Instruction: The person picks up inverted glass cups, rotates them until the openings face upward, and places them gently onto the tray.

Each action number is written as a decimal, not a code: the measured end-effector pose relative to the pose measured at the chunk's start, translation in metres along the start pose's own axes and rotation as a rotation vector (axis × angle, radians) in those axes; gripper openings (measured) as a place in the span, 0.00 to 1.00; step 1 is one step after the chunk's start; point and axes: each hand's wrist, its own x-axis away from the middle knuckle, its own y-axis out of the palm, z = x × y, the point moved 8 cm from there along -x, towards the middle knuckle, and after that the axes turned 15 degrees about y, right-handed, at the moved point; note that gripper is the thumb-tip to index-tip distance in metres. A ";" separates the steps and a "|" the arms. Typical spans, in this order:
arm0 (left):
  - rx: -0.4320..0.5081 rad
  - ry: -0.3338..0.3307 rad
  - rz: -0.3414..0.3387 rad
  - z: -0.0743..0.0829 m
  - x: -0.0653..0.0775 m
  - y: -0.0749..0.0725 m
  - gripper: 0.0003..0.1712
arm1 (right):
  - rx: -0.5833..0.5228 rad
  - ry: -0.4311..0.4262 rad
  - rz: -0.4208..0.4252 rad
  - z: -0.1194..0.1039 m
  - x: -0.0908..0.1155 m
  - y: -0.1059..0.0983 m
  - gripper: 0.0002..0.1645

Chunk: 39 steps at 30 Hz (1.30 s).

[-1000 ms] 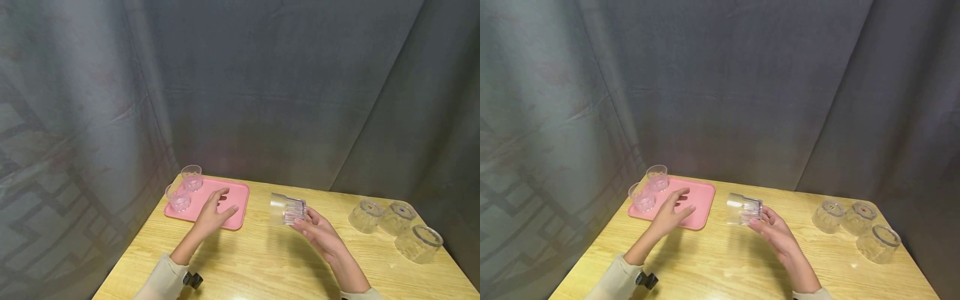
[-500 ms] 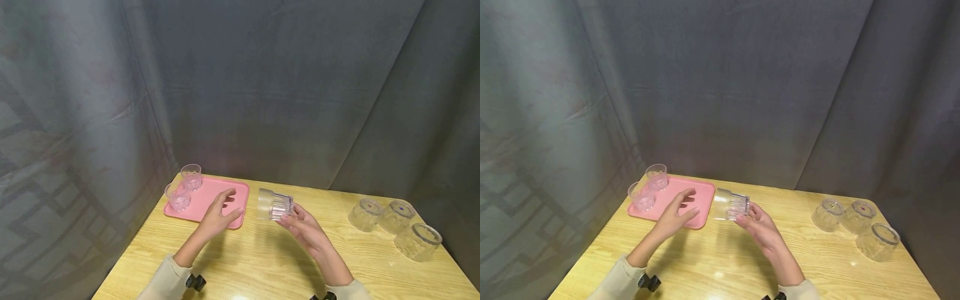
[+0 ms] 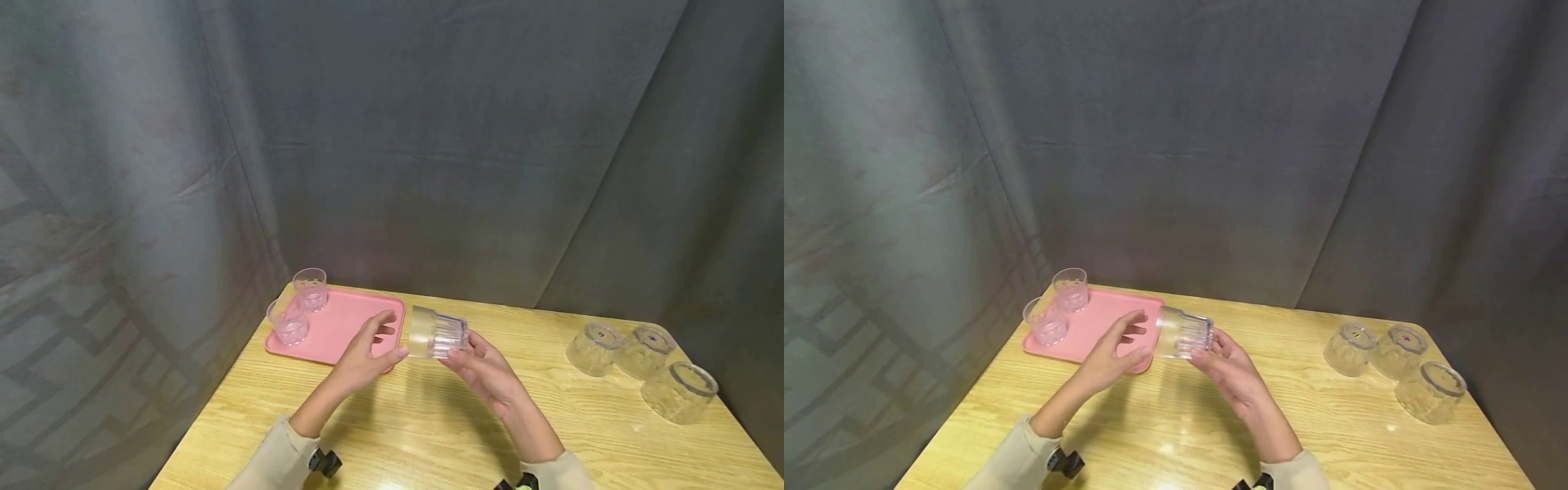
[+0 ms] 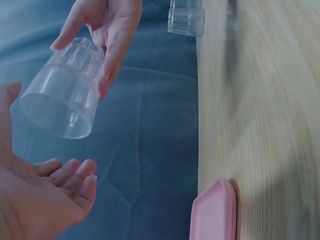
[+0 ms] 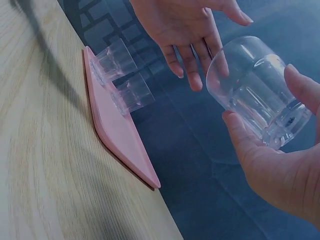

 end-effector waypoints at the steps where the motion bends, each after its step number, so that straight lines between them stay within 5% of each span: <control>1: 0.002 -0.003 -0.005 0.000 0.000 0.001 0.40 | -0.005 0.002 -0.003 0.001 -0.001 0.001 0.44; 20: 0.039 -0.053 -0.043 -0.007 -0.005 0.016 0.45 | -0.038 0.024 -0.024 0.005 -0.006 0.015 0.47; 39: 0.310 -0.162 -0.059 -0.018 -0.010 0.026 0.45 | -0.066 0.015 -0.109 0.009 -0.010 0.021 0.44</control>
